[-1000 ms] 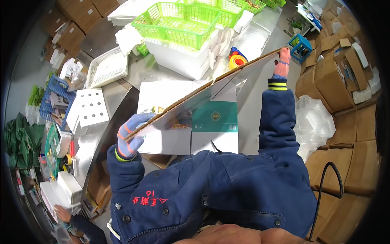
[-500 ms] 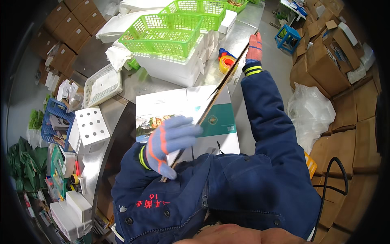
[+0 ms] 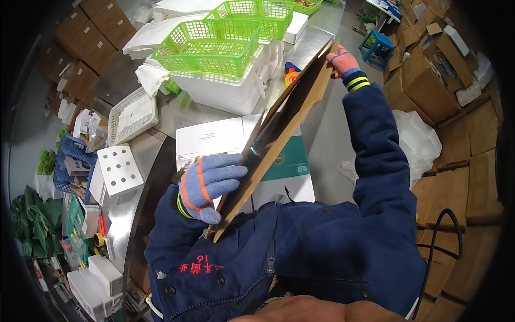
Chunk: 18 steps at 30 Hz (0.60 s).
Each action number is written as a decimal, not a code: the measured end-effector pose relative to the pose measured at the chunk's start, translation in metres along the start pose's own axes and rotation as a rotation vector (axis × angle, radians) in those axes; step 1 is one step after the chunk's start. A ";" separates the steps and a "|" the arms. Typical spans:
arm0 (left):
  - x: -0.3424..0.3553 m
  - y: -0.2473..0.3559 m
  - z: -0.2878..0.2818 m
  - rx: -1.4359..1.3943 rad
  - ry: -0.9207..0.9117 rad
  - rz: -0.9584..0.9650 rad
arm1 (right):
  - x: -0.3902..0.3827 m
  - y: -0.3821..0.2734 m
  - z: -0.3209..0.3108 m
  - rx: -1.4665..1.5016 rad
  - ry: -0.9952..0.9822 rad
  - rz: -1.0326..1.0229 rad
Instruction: The person repeatedly picks up flat-packed white boxes, folds them into rectangular containers, and seals the seams with a handheld tape dispenser. They place each finished box into a larger brown cardboard box on the floor and continue the cycle.
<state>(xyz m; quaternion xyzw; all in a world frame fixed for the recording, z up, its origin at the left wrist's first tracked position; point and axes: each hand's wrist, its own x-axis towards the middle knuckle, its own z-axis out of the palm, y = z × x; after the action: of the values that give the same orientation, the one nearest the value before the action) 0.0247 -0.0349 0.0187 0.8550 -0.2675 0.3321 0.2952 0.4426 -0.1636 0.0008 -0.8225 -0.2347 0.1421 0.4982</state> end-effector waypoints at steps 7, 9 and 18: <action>0.026 0.003 -0.030 0.273 -0.187 0.042 | -0.040 -0.035 -0.035 -0.460 0.020 -0.517; 0.039 -0.010 -0.035 0.314 -0.183 -0.044 | -0.074 -0.062 -0.044 -0.417 -0.242 -0.465; -0.003 -0.110 0.076 0.208 -0.601 -0.581 | -0.089 -0.087 0.014 -0.188 -0.474 -1.423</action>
<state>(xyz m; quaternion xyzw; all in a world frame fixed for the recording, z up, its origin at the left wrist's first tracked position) 0.1259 -0.0106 -0.0654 0.9788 -0.0546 -0.0036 0.1975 0.3390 -0.1658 0.0718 -0.4588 -0.8212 -0.0613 0.3338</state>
